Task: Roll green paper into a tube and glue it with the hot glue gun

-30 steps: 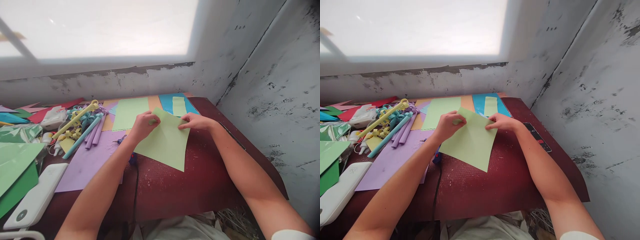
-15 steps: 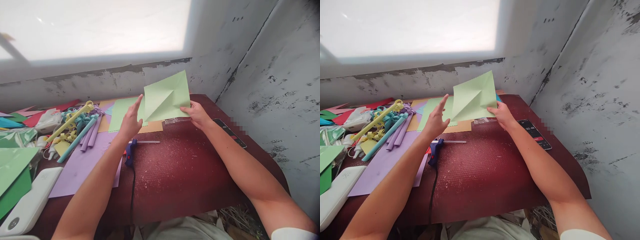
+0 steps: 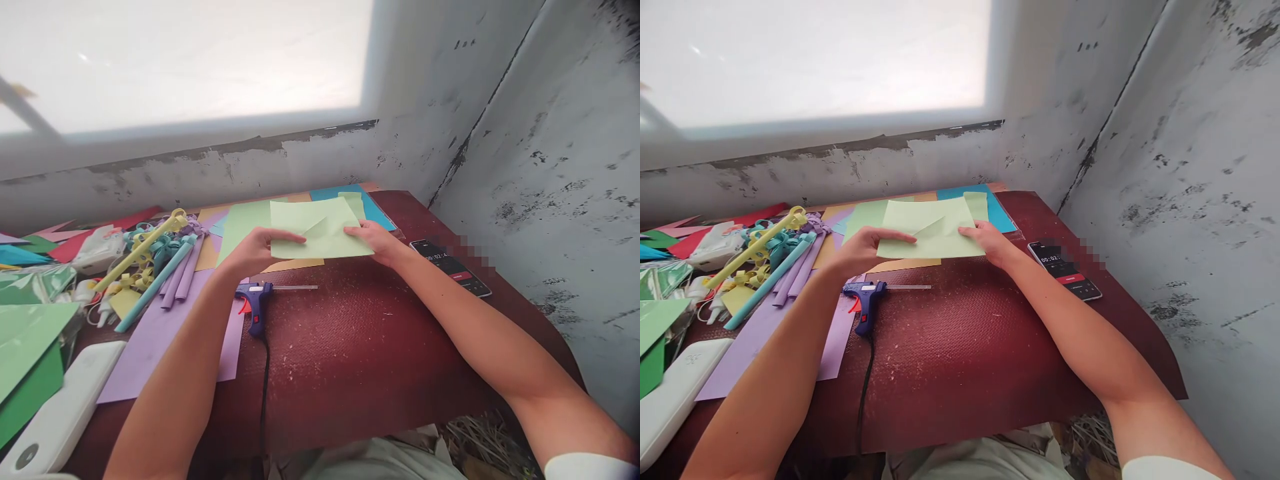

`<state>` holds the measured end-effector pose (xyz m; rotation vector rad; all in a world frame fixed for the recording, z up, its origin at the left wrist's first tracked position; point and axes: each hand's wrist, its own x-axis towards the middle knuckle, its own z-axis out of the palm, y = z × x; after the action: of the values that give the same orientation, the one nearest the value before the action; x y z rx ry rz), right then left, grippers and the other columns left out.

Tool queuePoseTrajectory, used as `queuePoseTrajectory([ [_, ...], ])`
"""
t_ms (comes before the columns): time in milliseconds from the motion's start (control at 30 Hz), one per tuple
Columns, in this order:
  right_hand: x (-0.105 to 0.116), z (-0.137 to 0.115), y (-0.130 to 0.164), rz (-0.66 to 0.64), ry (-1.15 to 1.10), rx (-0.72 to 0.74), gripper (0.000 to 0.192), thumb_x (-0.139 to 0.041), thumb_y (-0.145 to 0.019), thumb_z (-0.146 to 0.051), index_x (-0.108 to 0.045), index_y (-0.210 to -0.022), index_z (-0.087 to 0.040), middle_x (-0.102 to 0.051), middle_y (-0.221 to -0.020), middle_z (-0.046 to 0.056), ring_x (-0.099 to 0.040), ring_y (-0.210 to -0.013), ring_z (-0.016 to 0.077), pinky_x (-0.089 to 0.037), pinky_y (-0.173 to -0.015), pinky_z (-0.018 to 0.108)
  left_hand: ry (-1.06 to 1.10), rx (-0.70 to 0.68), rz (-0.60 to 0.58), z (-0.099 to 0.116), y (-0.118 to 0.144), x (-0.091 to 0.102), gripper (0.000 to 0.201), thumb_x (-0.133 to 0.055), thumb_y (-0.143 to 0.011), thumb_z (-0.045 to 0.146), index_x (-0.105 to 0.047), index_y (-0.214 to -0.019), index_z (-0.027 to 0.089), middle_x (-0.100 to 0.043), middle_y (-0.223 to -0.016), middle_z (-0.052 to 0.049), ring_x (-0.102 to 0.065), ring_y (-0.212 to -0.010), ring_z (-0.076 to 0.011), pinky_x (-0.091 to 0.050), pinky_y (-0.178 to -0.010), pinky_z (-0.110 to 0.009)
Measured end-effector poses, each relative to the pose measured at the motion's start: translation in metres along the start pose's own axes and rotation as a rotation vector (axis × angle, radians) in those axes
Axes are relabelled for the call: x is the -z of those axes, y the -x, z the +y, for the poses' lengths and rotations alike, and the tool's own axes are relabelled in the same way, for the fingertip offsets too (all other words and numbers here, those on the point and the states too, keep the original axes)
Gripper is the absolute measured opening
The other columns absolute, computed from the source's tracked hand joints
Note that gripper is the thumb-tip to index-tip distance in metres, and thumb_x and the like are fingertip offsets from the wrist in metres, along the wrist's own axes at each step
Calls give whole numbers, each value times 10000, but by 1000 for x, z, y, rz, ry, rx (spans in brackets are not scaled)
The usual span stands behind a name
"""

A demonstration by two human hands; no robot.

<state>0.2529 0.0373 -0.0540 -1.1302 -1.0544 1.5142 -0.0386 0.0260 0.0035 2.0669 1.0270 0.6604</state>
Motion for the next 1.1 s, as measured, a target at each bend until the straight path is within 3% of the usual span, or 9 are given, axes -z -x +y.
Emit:
queuePoseTrajectory([
  [200,13,2,-7,-51,-42,43,360,-771,-679,-144,-724,-1029,-216,-795,-1034,90,-741,-993,276,-645,-844,413,-46,190,86,-8,-2,2,376,-820,-747,490,-842,-1051,269,-809,-1126,-53,-734,-1071,-282,-579,-953,-399],
  [433,11,4,-8,14,-47,96,314,-781,-751,-232,-709,-1056,-238,-778,-1170,81,-737,-1054,258,-639,-895,401,172,150,-4,-10,-3,3,391,-823,-753,519,-836,-1050,265,-806,-1149,-52,-720,-1129,-256,-544,-1031,-380],
  [600,7,2,-7,9,-80,91,329,-797,-673,-165,-732,-990,-225,-787,-1153,80,-728,-1068,278,-627,-928,424,170,242,90,-16,-5,-1,458,-794,-759,612,-843,-991,220,-812,-1077,-98,-732,-1059,-267,-563,-1000,-415],
  [733,6,-2,-3,12,-83,102,381,-786,-608,-124,-742,-975,-216,-794,-1118,65,-729,-1042,282,-631,-877,417,215,242,135,-16,-6,-3,503,-790,-745,659,-843,-987,222,-805,-1106,-101,-721,-1062,-268,-566,-992,-420],
  [900,8,-4,0,-12,-39,110,444,-838,-632,-227,-733,-1063,-228,-803,-1054,73,-749,-958,287,-625,-812,419,157,243,69,-14,-4,-5,493,-753,-768,688,-840,-928,230,-810,-1024,-68,-709,-1044,-262,-553,-993,-420],
  [1100,13,1,-1,-120,15,136,504,-847,-685,-438,-730,-1139,-256,-802,-908,67,-772,-870,274,-598,-617,318,394,165,177,-20,-9,-10,440,-756,-808,639,-828,-914,218,-799,-1089,-65,-689,-1113,-228,-513,-1115,-419],
])
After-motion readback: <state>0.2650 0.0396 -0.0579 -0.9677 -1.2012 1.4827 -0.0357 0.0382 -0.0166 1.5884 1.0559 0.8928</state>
